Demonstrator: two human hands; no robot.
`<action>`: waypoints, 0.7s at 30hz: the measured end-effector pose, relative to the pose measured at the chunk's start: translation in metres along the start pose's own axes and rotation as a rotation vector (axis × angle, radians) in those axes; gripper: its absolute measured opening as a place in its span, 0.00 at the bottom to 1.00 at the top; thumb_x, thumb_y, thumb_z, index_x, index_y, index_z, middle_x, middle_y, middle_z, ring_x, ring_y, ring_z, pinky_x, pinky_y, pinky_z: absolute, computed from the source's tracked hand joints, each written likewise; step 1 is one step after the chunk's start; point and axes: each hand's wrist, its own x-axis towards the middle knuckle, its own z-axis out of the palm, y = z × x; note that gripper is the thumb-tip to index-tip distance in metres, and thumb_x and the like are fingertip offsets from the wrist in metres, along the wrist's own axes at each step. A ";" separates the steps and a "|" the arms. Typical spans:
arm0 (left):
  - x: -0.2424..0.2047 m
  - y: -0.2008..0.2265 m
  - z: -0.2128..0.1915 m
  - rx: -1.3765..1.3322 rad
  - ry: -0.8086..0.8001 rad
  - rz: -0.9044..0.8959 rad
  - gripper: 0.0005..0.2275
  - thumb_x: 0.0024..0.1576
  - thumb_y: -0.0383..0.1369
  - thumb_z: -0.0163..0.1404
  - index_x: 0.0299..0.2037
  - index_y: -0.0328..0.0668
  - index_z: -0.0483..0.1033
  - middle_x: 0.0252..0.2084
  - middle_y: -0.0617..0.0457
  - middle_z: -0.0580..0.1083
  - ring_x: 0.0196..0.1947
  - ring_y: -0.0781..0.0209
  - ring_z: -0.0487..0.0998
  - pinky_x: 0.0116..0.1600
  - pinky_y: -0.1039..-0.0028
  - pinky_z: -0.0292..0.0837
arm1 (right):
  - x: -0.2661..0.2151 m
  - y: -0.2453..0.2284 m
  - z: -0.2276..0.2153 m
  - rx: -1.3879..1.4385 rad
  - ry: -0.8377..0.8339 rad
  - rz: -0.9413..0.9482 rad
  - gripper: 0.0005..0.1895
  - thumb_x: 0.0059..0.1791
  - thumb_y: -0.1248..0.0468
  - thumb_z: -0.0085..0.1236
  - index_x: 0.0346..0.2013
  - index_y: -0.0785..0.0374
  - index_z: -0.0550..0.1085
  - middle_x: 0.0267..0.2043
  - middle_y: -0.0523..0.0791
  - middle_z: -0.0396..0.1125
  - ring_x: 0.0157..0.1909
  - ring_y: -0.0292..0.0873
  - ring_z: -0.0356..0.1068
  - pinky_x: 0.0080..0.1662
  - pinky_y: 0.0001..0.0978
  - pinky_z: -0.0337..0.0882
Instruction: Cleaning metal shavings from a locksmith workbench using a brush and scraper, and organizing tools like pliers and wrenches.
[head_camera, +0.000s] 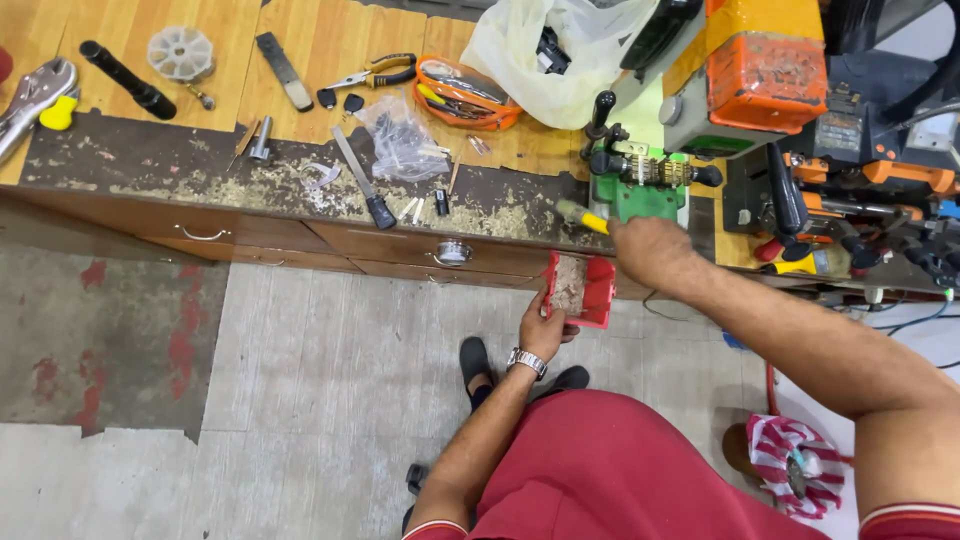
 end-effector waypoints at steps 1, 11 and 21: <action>0.005 0.000 0.003 0.015 -0.007 0.009 0.30 0.57 0.27 0.44 0.74 0.44 0.55 0.37 0.24 0.77 0.33 0.44 0.84 0.37 0.70 0.86 | -0.008 0.002 -0.005 0.027 0.030 0.013 0.17 0.50 0.68 0.45 0.37 0.62 0.84 0.33 0.54 0.78 0.43 0.59 0.80 0.39 0.55 0.78; 0.004 -0.007 0.008 0.068 -0.031 -0.018 0.30 0.56 0.28 0.45 0.73 0.46 0.57 0.38 0.23 0.77 0.32 0.43 0.84 0.37 0.68 0.87 | -0.024 0.026 0.031 0.005 0.071 0.089 0.14 0.50 0.67 0.49 0.33 0.58 0.85 0.31 0.52 0.78 0.42 0.55 0.80 0.38 0.47 0.79; -0.016 0.005 -0.005 0.068 0.018 -0.011 0.28 0.57 0.30 0.46 0.72 0.46 0.60 0.39 0.21 0.76 0.33 0.39 0.84 0.38 0.64 0.86 | -0.012 0.041 0.029 0.014 0.034 0.028 0.13 0.49 0.67 0.51 0.34 0.67 0.84 0.34 0.58 0.78 0.44 0.60 0.80 0.43 0.53 0.79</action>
